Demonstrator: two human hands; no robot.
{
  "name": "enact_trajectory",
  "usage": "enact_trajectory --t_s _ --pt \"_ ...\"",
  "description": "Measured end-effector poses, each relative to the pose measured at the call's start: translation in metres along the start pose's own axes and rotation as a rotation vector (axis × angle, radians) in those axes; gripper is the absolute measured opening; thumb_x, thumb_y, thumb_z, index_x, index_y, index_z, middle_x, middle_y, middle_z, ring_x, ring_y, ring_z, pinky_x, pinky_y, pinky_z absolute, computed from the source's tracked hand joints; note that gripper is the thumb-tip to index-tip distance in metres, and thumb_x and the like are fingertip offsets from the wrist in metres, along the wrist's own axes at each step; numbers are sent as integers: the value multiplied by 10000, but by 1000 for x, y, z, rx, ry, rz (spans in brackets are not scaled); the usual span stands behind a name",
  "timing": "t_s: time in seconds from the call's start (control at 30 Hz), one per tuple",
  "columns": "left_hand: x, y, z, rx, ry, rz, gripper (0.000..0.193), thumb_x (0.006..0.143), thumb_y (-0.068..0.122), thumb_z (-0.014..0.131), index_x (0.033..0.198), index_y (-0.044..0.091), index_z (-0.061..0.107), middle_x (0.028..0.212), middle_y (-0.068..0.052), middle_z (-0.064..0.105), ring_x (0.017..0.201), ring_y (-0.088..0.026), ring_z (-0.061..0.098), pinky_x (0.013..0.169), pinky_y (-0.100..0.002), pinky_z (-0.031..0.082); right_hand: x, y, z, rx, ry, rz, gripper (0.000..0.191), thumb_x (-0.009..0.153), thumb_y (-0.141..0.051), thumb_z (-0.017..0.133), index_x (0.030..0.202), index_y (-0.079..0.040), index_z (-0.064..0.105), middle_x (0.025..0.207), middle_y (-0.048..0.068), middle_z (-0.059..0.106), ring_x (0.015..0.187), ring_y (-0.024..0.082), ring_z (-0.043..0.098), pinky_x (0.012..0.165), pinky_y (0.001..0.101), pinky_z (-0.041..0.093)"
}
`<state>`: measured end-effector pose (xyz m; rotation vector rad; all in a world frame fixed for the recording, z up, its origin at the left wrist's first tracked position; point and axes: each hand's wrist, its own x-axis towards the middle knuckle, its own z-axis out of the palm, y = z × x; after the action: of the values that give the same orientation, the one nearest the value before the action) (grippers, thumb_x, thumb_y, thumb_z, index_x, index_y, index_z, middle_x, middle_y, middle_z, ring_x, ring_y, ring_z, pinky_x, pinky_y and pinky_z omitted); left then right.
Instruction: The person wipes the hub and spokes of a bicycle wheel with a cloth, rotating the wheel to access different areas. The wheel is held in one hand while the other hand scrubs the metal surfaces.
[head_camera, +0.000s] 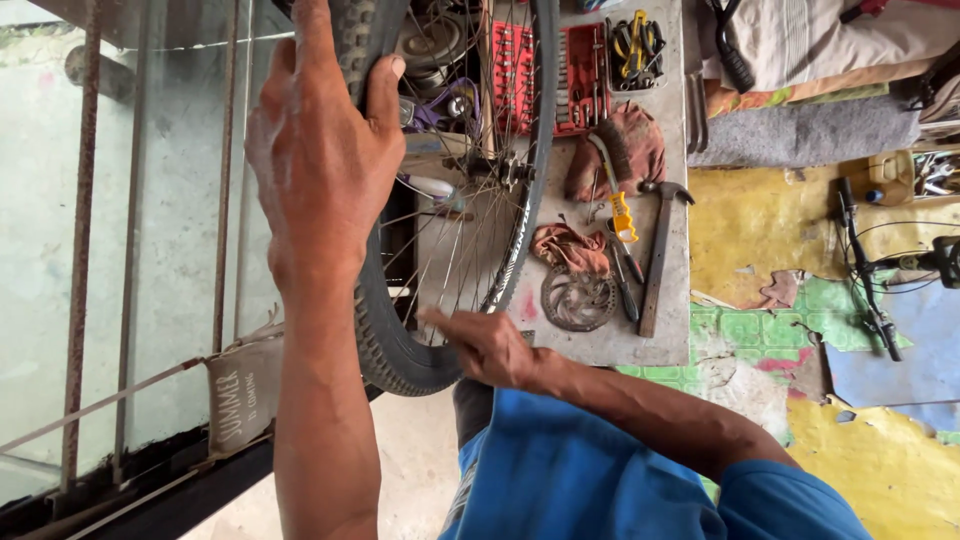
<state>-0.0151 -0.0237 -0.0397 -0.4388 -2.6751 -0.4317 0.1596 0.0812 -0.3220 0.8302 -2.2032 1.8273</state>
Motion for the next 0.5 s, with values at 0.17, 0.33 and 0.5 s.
enact_trajectory --t_s 0.17,0.33,0.5 --pt "-1 -2 1 56 35 37 649 1111 303 739 1583 80 353 1220 -211 686 1026 -403 727 881 -548 568 34 51 -51 -369 -54 35 567 914 -19 539 1467 -138 588 831 57 661 604 167 610 551 330 525" --pt "2 1 1 55 28 7 622 1104 297 732 1559 77 369 1185 -212 677 1007 -417 712 819 -560 553 23 32 -29 -340 32 112 494 889 -9 530 1348 -128 668 742 52 618 569 166 581 507 333 471" --pt "9 6 3 40 5 1 605 1105 304 723 1547 91 369 1162 -200 675 1013 -396 720 817 -539 568 -6 -6 8 -105 -74 -29 451 905 6 518 1313 -97 681 742 67 618 592 181 586 519 340 469"
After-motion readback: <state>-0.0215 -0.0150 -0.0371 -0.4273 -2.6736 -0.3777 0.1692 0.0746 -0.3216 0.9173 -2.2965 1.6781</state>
